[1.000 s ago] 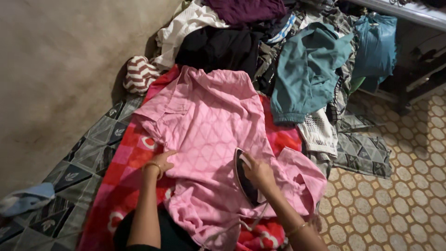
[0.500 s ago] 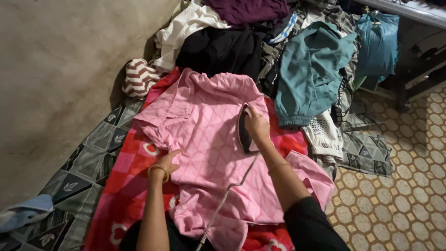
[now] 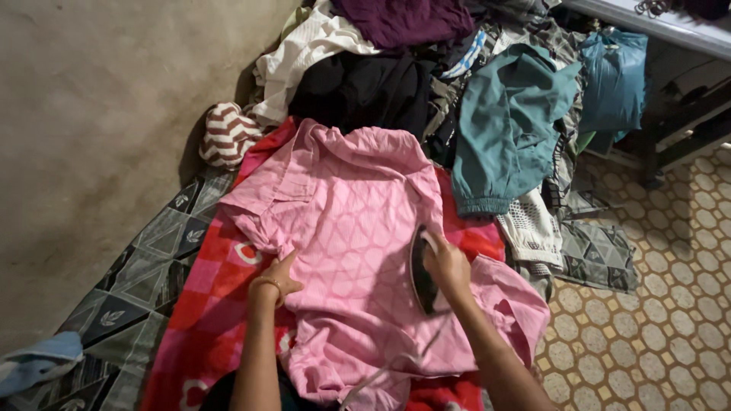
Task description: The person irons a pink shirt laid out on a red patterned mat on the floor. They use a handheld iron to smooth the fabric, repeatedly adjusting the shirt's position and sleeves to ensure all areas are pressed.
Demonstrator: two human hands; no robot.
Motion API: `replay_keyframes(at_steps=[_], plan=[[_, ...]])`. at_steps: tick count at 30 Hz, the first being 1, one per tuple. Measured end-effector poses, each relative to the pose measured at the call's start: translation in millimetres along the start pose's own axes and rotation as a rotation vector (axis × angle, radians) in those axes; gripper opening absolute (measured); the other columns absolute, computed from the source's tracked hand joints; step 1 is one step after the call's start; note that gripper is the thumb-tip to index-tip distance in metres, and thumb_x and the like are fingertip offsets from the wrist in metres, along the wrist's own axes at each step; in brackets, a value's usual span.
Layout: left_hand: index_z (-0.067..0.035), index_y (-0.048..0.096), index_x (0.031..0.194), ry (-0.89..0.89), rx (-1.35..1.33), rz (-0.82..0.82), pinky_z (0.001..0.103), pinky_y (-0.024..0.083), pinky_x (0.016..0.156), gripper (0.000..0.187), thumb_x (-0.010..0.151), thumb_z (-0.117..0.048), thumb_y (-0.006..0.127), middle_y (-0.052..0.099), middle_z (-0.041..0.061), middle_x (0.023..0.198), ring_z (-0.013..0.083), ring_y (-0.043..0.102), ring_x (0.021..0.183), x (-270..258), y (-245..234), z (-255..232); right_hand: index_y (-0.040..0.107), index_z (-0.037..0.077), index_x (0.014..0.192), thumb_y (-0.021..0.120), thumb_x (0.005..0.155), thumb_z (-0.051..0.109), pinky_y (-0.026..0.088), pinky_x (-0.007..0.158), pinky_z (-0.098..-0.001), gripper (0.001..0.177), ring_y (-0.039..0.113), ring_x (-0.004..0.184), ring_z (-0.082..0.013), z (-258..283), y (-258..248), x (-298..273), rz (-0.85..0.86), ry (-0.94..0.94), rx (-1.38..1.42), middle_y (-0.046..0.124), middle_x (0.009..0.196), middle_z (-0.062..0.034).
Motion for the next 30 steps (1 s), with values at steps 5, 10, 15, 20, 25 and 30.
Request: replay_keyframes(at_steps=[5,10,15,20,25,30], plan=[[-0.034,0.027,0.161,0.032,0.069,-0.015,0.042,0.046,0.114,0.11,0.072,-0.013,0.088,0.034,0.027,0.16,0.0394,0.045,0.144,15,7,10,0.067,0.031,0.128,0.063,0.091,0.03,0.056,0.077,-0.057,0.037,0.071,0.087,-0.0461,16,34,82,-0.057,0.037,-0.022,0.075,0.099,-0.0205],[-0.027,0.027,0.158,0.234,0.036,-0.218,0.043,0.042,0.114,0.109,0.069,-0.007,0.086,0.024,0.028,0.161,0.0432,0.035,0.147,30,11,17,0.063,0.029,0.132,0.066,0.089,0.034,0.056,0.079,-0.0547,0.044,0.072,0.087,-0.0437,6,49,90,0.069,0.199,0.15,0.073,0.099,-0.0221],[-0.031,0.018,0.163,0.051,0.061,-0.17,0.045,0.044,0.113,0.11,0.076,-0.007,0.08,0.023,0.024,0.166,0.044,0.042,0.143,10,-5,-11,0.062,0.025,0.132,0.068,0.087,0.03,0.056,0.063,-0.0508,0.045,0.072,0.07,-0.0412,15,41,-22,0.184,-0.04,0.145,0.073,0.088,-0.0222],[-0.033,0.008,0.164,0.039,0.038,-0.133,0.045,0.045,0.112,0.115,0.076,-0.007,0.079,0.017,0.025,0.167,0.0446,0.043,0.142,-6,-15,-25,0.061,0.029,0.136,0.066,0.089,0.032,0.052,0.061,-0.0523,0.047,0.071,0.065,-0.0417,49,21,-72,0.31,0.131,0.136,0.07,0.07,-0.024],[-0.034,0.002,0.163,0.041,0.045,-0.128,0.044,0.047,0.11,0.12,0.075,-0.007,0.079,0.01,0.027,0.168,0.0442,0.042,0.142,-2,-15,-26,0.064,0.029,0.135,0.068,0.09,0.032,0.053,0.065,-0.0535,0.046,0.071,0.074,-0.0429,76,46,8,0.185,0.084,0.154,0.071,0.081,-0.0244],[-0.036,0.001,0.164,0.032,-0.004,-0.07,0.043,0.046,0.113,0.123,0.075,-0.011,0.082,0.008,0.03,0.169,0.0429,0.041,0.145,-7,-19,-27,0.065,0.028,0.133,0.065,0.092,0.034,0.054,0.074,-0.0552,0.041,0.071,0.083,-0.0452,99,82,96,0.039,0.005,0.099,0.073,0.091,-0.0244]])
Point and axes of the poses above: each hand's wrist, its own x-axis towards the middle knuckle, its own y-axis out of the palm, z = x × y, the point moved 4 cm from there along x, towards the middle knuckle
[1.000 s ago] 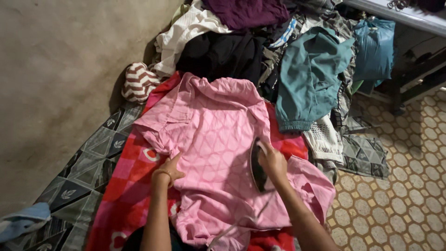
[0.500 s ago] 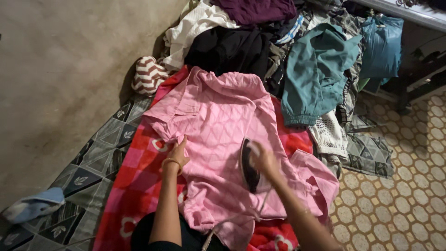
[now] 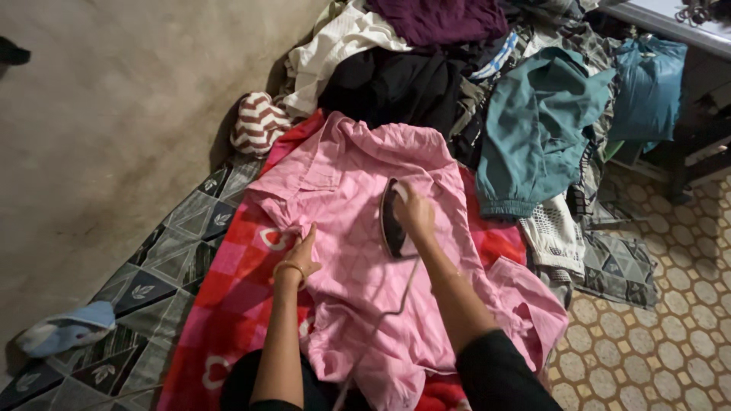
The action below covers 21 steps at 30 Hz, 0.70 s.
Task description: The person irons a pink shirt laid out on a red patterned mat on the floor. They use a handheld iron to smooth the fabric, repeatedly adjusting the shirt's position and sleeves to ensure all areas are pressed.
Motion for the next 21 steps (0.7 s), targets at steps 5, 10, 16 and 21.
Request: replay_keyframes(at_steps=[5,10,16,21], plan=[[-0.035,0.003,0.161,0.077,-0.004,0.022,0.041,0.036,0.119,0.13,0.07,-0.013,0.093,0.004,0.031,0.166,0.0407,0.021,0.153,-3,4,10,0.064,0.025,0.132,0.069,0.088,0.034,0.054,0.069,-0.0555,0.044,0.07,0.08,-0.0464,-19,19,1,0.041,-0.066,0.063,0.073,0.091,-0.0248],[-0.034,0.015,0.162,0.159,0.001,0.035,0.041,0.036,0.12,0.122,0.069,-0.01,0.091,0.008,0.029,0.168,0.0408,0.02,0.155,12,19,30,0.064,0.024,0.134,0.069,0.091,0.033,0.059,0.064,-0.0497,0.044,0.074,0.079,-0.0407,-24,-22,-114,0.12,-0.287,0.17,0.075,0.096,-0.0225],[-0.035,0.014,0.163,0.021,0.053,0.138,0.045,0.045,0.109,0.12,0.073,-0.025,0.093,0.04,0.033,0.149,0.0427,0.046,0.136,-9,1,21,0.06,0.031,0.138,0.066,0.089,0.032,0.059,0.057,-0.0472,0.049,0.072,0.056,-0.0349,9,-55,-194,0.535,0.237,0.185,0.073,0.072,-0.018],[-0.032,0.01,0.163,0.06,0.055,0.202,0.045,0.056,0.089,0.125,0.071,-0.023,0.093,0.068,0.029,0.114,0.0358,0.07,0.101,-19,-6,13,0.064,0.026,0.134,0.066,0.09,0.028,0.054,0.06,-0.0517,0.043,0.071,0.064,-0.0386,27,4,-104,0.248,-0.043,0.096,0.072,0.075,-0.0222]])
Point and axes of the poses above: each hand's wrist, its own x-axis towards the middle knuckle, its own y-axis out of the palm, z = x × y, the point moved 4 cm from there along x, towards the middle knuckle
